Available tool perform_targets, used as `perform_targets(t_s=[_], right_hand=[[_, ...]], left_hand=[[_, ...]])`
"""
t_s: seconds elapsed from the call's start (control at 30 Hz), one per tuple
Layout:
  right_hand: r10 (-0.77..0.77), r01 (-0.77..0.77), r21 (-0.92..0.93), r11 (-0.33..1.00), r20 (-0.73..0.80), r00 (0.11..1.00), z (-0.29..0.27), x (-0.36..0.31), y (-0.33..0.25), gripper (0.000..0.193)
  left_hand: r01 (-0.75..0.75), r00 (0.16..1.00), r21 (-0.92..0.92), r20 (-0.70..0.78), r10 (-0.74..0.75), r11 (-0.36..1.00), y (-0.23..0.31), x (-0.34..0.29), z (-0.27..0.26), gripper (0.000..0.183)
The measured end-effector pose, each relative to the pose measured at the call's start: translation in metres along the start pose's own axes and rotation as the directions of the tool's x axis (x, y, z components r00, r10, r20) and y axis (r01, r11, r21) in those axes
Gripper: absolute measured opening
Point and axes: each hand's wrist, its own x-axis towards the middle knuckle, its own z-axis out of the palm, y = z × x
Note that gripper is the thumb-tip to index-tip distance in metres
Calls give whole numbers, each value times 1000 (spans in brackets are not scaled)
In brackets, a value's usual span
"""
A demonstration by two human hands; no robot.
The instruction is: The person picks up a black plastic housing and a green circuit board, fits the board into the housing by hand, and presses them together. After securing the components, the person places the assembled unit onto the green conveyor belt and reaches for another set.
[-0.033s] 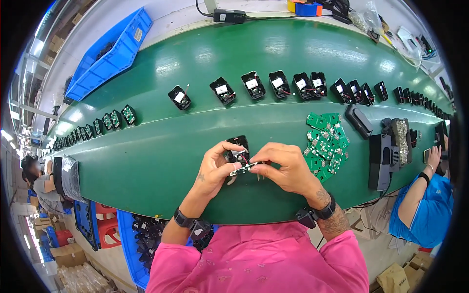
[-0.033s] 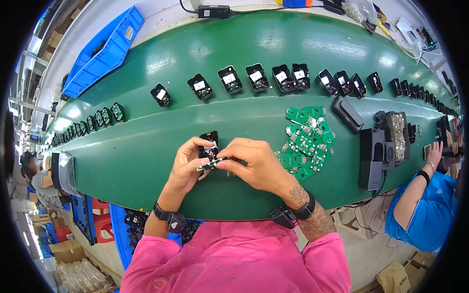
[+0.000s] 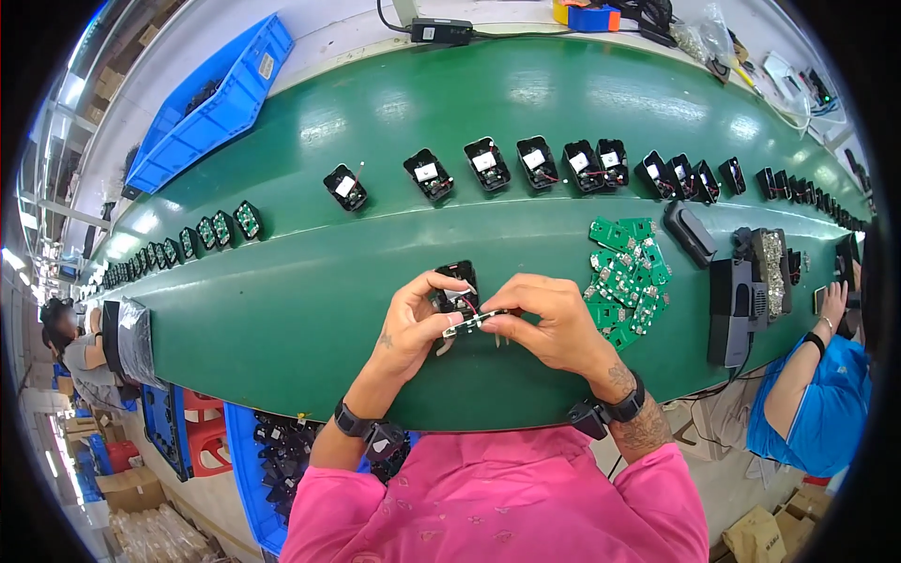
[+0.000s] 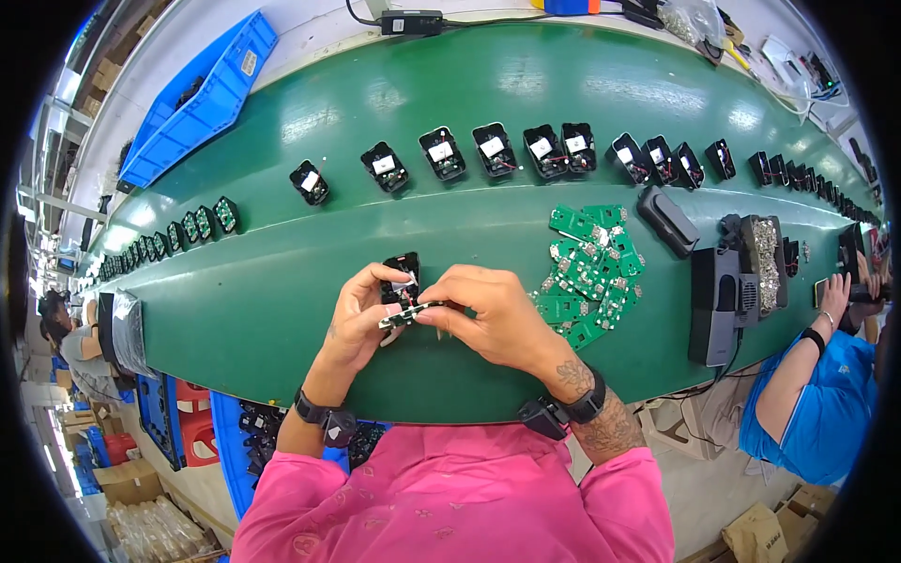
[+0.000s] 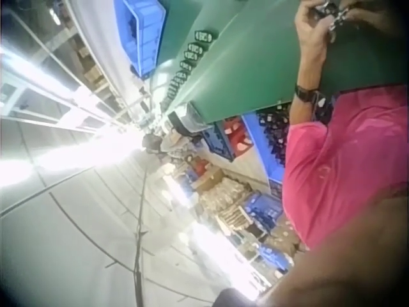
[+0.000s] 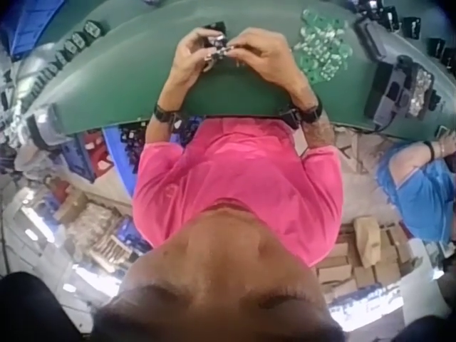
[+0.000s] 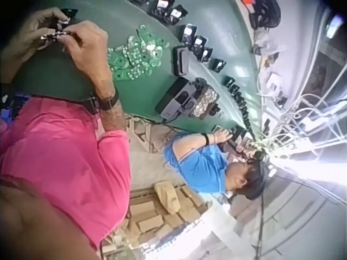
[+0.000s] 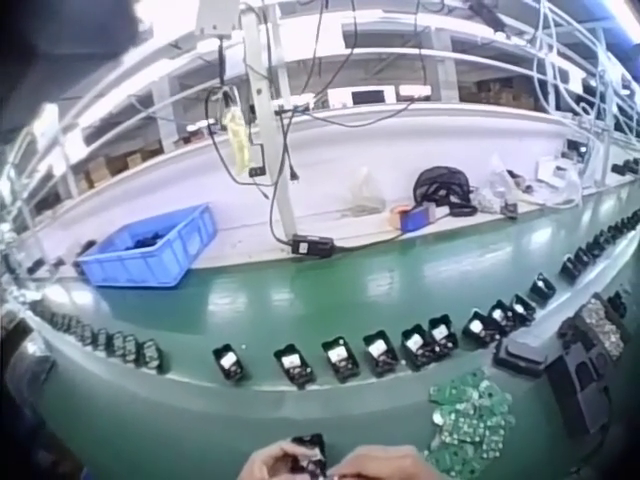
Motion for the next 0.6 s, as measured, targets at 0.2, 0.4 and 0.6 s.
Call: perform_targets(t_s=[0.2,0.4,0.6], right_hand=[[95,-94,53,994,-22,995,-2,-3,2,15],[127,-123,79,989,-42,991,-3,-3,2,14],[440,-422,277,863,-5,898,3,-5,3,21]], left_hand=[[5,998,-40,63,-2,999,-5,-2,-6,34],[29,997,24,67,-31,999,-4,-3,-2,47],[-167,986,79,32,165,983,-3,1,19,80]])
